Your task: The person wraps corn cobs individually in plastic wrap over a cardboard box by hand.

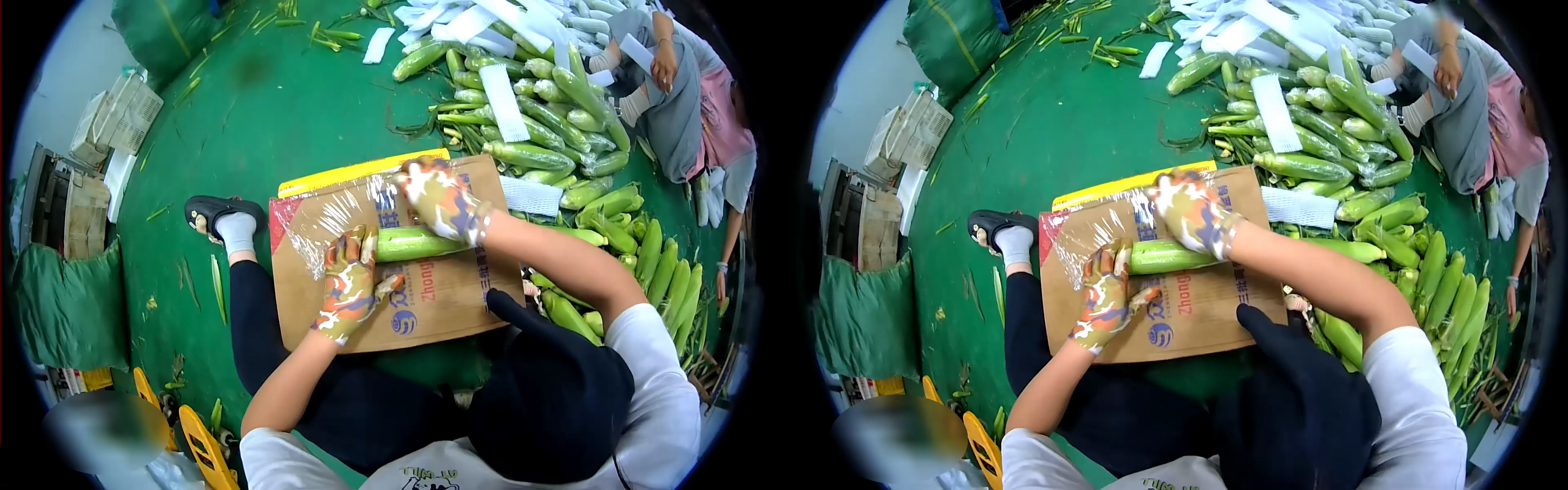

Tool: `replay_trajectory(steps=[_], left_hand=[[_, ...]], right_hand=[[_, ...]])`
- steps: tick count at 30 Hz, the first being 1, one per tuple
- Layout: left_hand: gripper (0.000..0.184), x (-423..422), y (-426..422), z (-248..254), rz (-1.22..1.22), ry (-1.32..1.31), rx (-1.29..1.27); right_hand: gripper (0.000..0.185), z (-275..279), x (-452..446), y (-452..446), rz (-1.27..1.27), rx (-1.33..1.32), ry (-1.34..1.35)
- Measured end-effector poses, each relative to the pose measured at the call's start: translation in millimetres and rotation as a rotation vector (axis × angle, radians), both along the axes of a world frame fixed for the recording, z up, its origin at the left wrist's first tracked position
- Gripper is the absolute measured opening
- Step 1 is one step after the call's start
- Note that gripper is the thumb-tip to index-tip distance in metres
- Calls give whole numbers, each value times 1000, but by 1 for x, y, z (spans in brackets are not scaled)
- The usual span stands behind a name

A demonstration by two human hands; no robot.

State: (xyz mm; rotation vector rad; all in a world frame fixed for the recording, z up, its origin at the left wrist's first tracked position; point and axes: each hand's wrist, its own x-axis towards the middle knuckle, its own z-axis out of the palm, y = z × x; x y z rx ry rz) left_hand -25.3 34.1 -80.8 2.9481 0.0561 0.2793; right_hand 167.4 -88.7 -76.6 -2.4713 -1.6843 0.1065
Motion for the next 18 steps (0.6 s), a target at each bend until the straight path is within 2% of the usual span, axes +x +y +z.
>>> replay_trajectory(steps=[1,3,4,5,6,7,8,9,10,11,12,13,14,15,17,18], left_hand=[[79,9,4,-3,-7,-1,11],[78,24,10,-14,50,74,-90],[72,30,14,-14,-12,54,111],[72,31,10,-14,-32,61,109],[65,29,5,-14,-48,78,-245],[58,28,1,-8,-54,98,-597],[54,23,3,-6,-74,401,-339],[58,13,-5,-4,-120,314,-354],[56,5,-12,-5,-114,432,-846],[54,-5,-19,-11,-101,541,-1348],[51,-16,-16,-27,66,992,-1655],[50,-27,-22,-26,116,1183,-1881],[49,-38,-28,-24,207,1393,-2064],[50,-49,-54,-1,150,1310,-2212],[50,-78,-107,14,656,1228,-1957],[60,-126,-128,-18,413,915,-2097]], right_hand=[[35,10,3,11,39,-23,468],[32,-31,-2,31,304,112,734],[32,-27,0,28,284,123,739],[34,-23,2,23,370,52,791],[36,-18,2,19,463,-18,840],[38,-27,-3,13,600,62,652],[40,-37,-8,6,711,163,453],[44,-45,-16,7,748,151,279],[54,-26,-30,0,397,-6,626],[62,-15,-36,-3,352,-79,630],[63,-23,-43,-6,348,-28,489],[63,-36,-51,-9,341,26,346],[65,-40,-57,-13,328,-4,317],[66,-28,-60,-23,345,-24,300],[65,-50,-66,-30,391,211,137],[59,-50,-67,-37,398,247,144]])
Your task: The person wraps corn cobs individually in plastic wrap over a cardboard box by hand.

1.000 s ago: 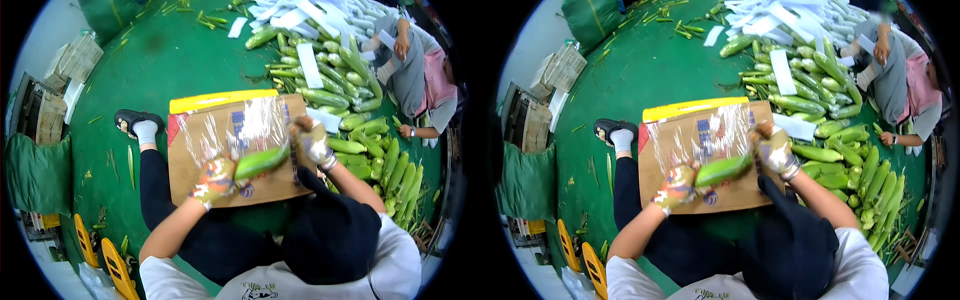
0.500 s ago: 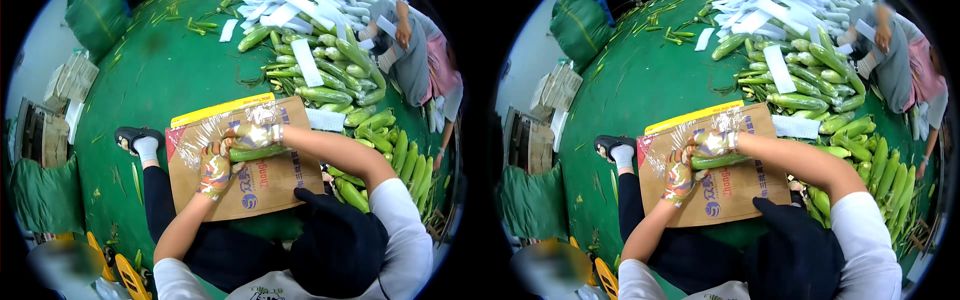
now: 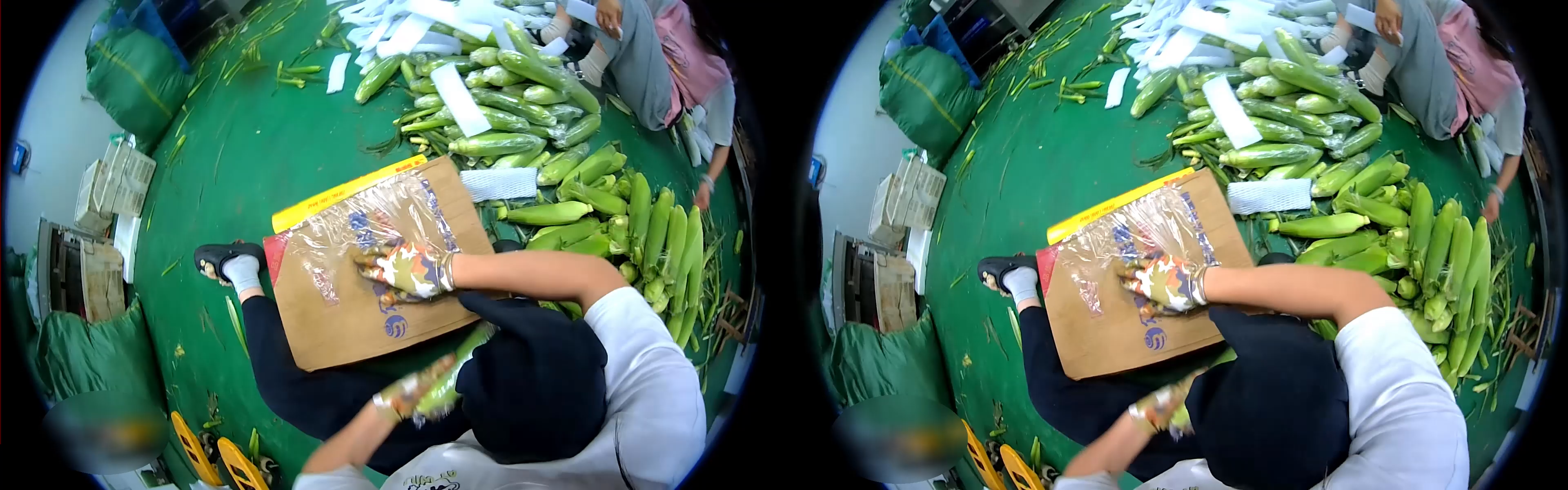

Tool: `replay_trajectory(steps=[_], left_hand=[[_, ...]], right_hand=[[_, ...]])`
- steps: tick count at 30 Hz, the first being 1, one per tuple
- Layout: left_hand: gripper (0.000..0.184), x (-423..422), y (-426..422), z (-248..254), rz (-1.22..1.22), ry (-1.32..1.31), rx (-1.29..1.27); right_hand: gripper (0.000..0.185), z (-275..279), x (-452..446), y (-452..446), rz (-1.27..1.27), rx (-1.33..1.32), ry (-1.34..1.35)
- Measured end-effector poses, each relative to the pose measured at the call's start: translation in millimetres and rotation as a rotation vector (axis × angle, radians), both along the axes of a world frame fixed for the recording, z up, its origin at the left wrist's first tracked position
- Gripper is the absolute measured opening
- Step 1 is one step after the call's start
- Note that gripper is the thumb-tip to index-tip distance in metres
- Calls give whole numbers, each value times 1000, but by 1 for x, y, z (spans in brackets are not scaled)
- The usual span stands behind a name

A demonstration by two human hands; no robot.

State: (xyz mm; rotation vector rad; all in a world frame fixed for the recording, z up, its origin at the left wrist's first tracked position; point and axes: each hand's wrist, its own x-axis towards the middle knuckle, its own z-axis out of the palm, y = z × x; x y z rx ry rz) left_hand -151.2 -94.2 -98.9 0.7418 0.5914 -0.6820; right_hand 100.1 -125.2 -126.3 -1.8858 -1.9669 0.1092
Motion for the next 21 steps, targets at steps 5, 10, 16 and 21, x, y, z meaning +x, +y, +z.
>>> replay_trajectory(steps=[5,10,16,21], left_hand=[[53,-18,6,33,-171,-124,224],[48,82,-32,100,143,-589,1036],[50,234,-97,-39,658,-353,-364],[43,458,-140,-89,467,-595,-389]], right_hand=[[16,40,-10,-108,-8,-207,995],[16,26,-22,-177,-1047,534,1558],[14,-26,11,-184,-1217,787,1546],[42,-51,121,-273,-1300,-347,198]])
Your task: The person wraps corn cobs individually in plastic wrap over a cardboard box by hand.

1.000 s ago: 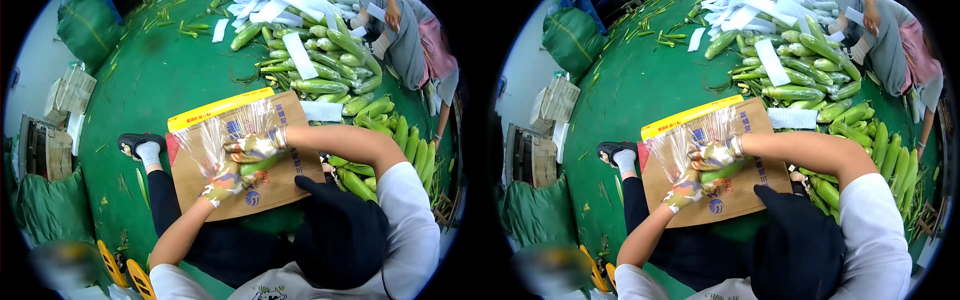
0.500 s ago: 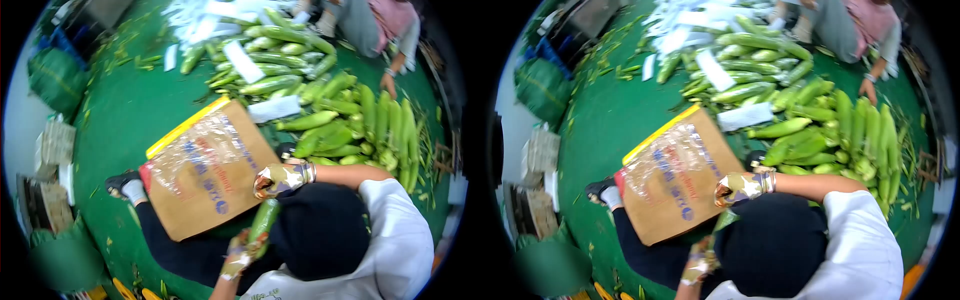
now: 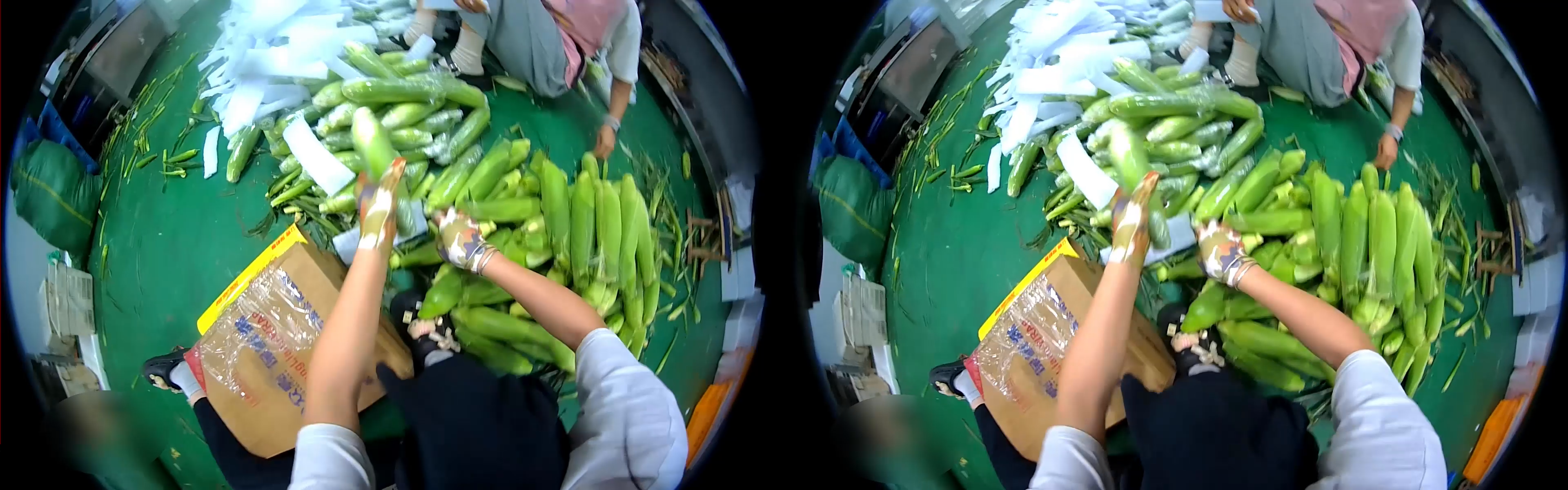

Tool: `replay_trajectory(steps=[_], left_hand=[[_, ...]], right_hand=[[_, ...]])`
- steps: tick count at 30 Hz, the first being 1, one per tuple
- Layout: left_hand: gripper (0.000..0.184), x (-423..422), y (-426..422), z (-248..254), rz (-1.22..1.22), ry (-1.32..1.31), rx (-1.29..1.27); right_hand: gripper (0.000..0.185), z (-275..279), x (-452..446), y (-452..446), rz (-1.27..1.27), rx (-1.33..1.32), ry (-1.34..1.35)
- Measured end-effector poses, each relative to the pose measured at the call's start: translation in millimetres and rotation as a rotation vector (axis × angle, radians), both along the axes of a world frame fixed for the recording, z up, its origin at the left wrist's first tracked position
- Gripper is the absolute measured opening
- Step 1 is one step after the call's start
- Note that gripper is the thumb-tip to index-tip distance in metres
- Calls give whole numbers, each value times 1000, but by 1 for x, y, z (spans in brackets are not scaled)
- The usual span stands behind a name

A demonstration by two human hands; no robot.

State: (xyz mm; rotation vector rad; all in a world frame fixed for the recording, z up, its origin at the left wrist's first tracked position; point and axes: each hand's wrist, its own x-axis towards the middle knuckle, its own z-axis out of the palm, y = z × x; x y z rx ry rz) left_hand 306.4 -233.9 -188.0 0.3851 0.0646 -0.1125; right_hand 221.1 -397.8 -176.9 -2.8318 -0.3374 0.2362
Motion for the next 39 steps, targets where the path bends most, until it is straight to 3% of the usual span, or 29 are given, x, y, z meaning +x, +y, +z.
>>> replay_trajectory(steps=[3,6,8,9,10,12,14,16,17,18,20,21,22,23,24,25,26,28,29,31,32,34,35,36,39], left_hand=[[55,73,-28,71,144,-11,885],[70,65,-29,76,254,-313,541],[76,12,20,89,175,-392,1134],[77,-40,61,113,179,-453,1472],[76,-87,105,122,200,-334,1583],[68,-189,202,123,405,-81,1958],[62,-284,278,110,541,296,2343],[62,-342,304,111,418,804,2493],[64,-368,316,91,436,697,2593],[65,-385,327,75,458,579,2689],[52,-361,305,111,113,927,2569],[36,-364,320,91,200,642,2628],[31,-369,334,65,314,451,2769],[26,-372,341,63,214,402,2775],[22,-374,345,62,112,355,2777],[16,-376,341,70,283,273,2742],[16,-378,336,78,294,280,2737],[19,-383,330,99,311,386,2452],[18,-383,330,107,273,456,2405],[18,-384,334,113,210,483,2396],[18,-384,335,113,147,511,2391],[18,-391,336,94,231,410,2399],[18,-395,335,86,389,295,2448],[18,-393,336,93,359,327,2378],[18,-391,340,114,238,474,2279]], right_hand=[[46,-27,19,-7,372,-313,268],[43,-19,23,-1,435,-391,390],[34,-18,28,0,429,-517,400],[34,-16,27,-10,464,-429,281],[44,25,22,-9,402,-344,331],[65,33,15,-32,357,-30,-35],[69,90,9,1,51,595,180],[62,114,11,41,138,1323,358],[53,151,-10,92,37,1419,284],[54,156,-18,136,37,1571,245],[44,164,-32,215,96,1573,485],[45,143,-47,288,85,1444,438],[48,117,-52,322,10,1614,680],[51,112,-68,348,-177,1748,795],[38,108,-78,361,-246,1785,940],[41,94,-84,367,-311,1735,958],[43,86,-91,367,-376,1682,973],[45,80,-110,334,-244,1618,1209],[45,93,-115,318,-247,1621,1205],[48,123,-124,288,150,964,1244],[52,132,-132,291,516,733,801],[53,171,-141,306,760,396,88],[56,156,-125,318,994,303,-364],[59,134,-109,327,1128,161,-397],[60,114,-100,333,1013,-67,-71]])
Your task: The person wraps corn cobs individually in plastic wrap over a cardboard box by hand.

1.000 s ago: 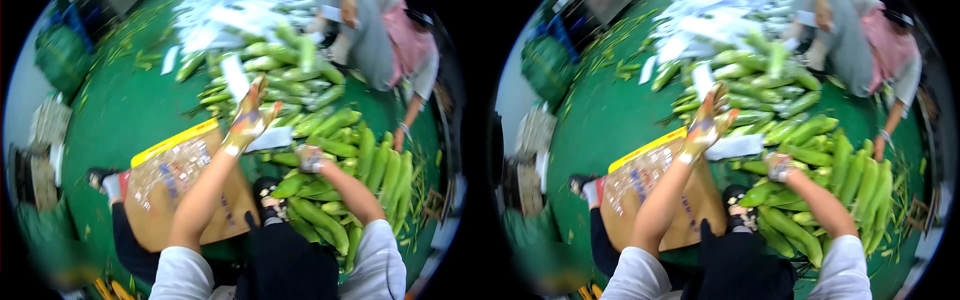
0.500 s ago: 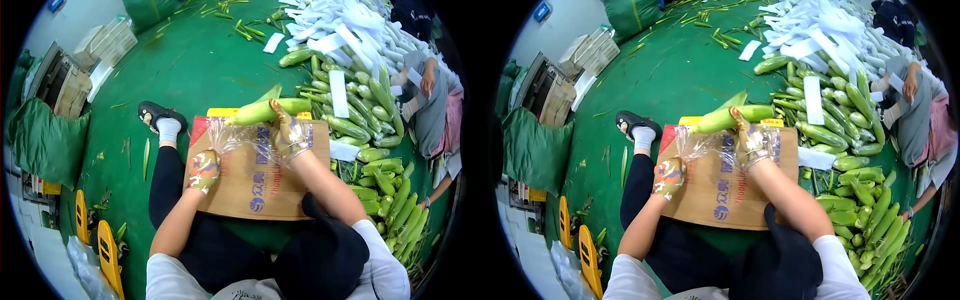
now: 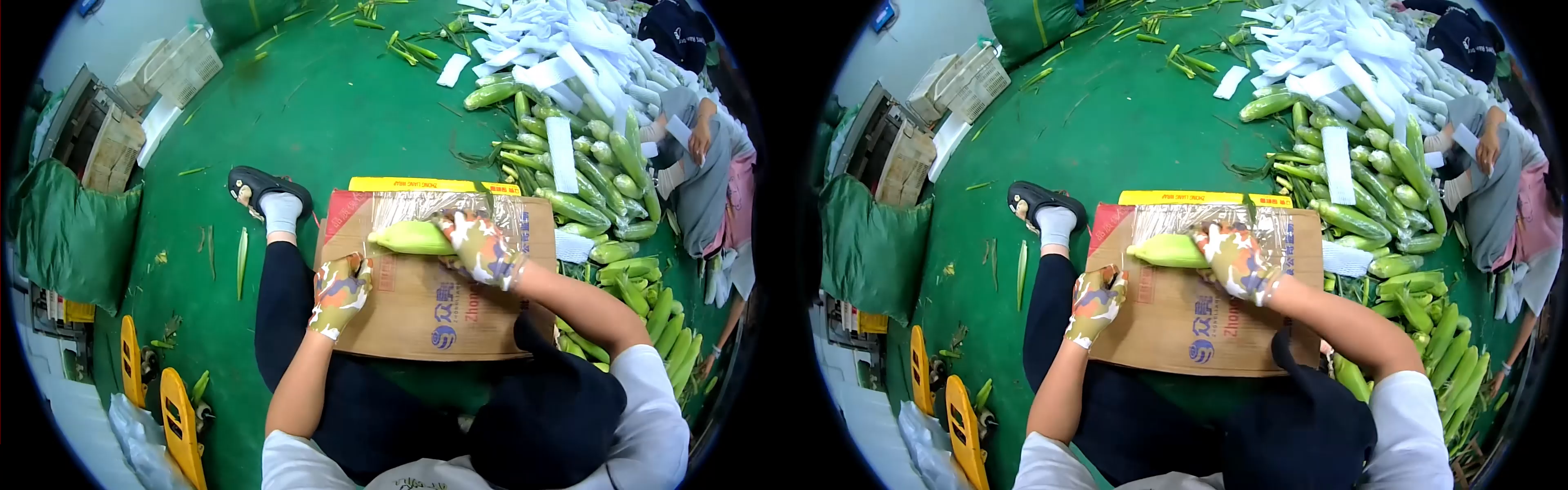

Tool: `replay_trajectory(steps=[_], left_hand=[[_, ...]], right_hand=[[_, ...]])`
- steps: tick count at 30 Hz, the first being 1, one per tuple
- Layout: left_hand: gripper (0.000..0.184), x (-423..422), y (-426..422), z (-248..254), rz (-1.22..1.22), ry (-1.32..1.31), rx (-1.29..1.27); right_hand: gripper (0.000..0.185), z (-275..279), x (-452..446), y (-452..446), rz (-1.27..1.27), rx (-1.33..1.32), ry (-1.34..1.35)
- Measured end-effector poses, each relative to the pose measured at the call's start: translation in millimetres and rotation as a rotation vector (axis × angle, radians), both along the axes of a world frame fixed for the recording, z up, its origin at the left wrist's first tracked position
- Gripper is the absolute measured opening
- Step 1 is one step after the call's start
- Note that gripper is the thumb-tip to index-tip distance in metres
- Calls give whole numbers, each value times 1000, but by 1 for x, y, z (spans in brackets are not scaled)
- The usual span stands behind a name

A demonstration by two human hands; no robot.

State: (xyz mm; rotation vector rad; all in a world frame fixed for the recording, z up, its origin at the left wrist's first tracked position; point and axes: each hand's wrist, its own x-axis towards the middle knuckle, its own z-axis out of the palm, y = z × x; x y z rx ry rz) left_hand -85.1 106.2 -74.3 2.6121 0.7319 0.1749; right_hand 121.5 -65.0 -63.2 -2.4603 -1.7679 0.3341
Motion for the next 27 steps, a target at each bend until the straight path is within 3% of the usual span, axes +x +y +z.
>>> replay_trajectory(steps=[1,3,4,5,6,7,9,10,12,14,15,16,19,20,22,25,27], left_hand=[[19,1,3,2,59,88,-57],[20,-6,11,-6,-56,-113,135],[20,-6,11,-3,15,-95,-35],[20,-5,11,1,80,-68,-203],[18,-6,11,-1,105,-124,-210],[16,-4,15,-10,262,-176,-672],[21,4,22,-32,170,-842,-1170],[30,14,20,-37,166,-883,-1160],[45,33,17,-51,227,-588,-1398],[54,66,-11,-42,160,-427,-1087],[60,78,-16,-32,-152,-233,-506],[67,87,-18,-21,-441,-38,94],[76,100,-19,-1,-437,166,197],[77,100,-16,-7,-439,85,313],[73,104,-7,-7,-445,76,253],[57,99,-5,-4,-502,-13,305],[50,93,-6,3,-552,71,256]], right_hand=[[63,2,5,-5,-31,40,53],[63,-11,18,-12,-115,305,109],[62,-8,24,-12,-78,457,74],[62,-6,27,-11,-126,414,187],[62,-3,30,-7,-86,288,141],[62,-5,29,-6,-51,166,103],[62,-18,24,-11,97,179,108],[60,-18,21,-12,137,237,135],[59,-15,25,-17,188,230,225],[59,-17,41,-10,228,181,210],[58,-13,43,-9,224,177,155],[57,-2,33,-15,153,411,-21],[56,-13,-4,-57,-339,418,208],[55,-20,-16,-79,-317,339,99],[46,-28,-28,-104,-303,284,-217],[33,-35,19,-121,-430,34,-167],[22,-45,57,-122,-550,782,184]])
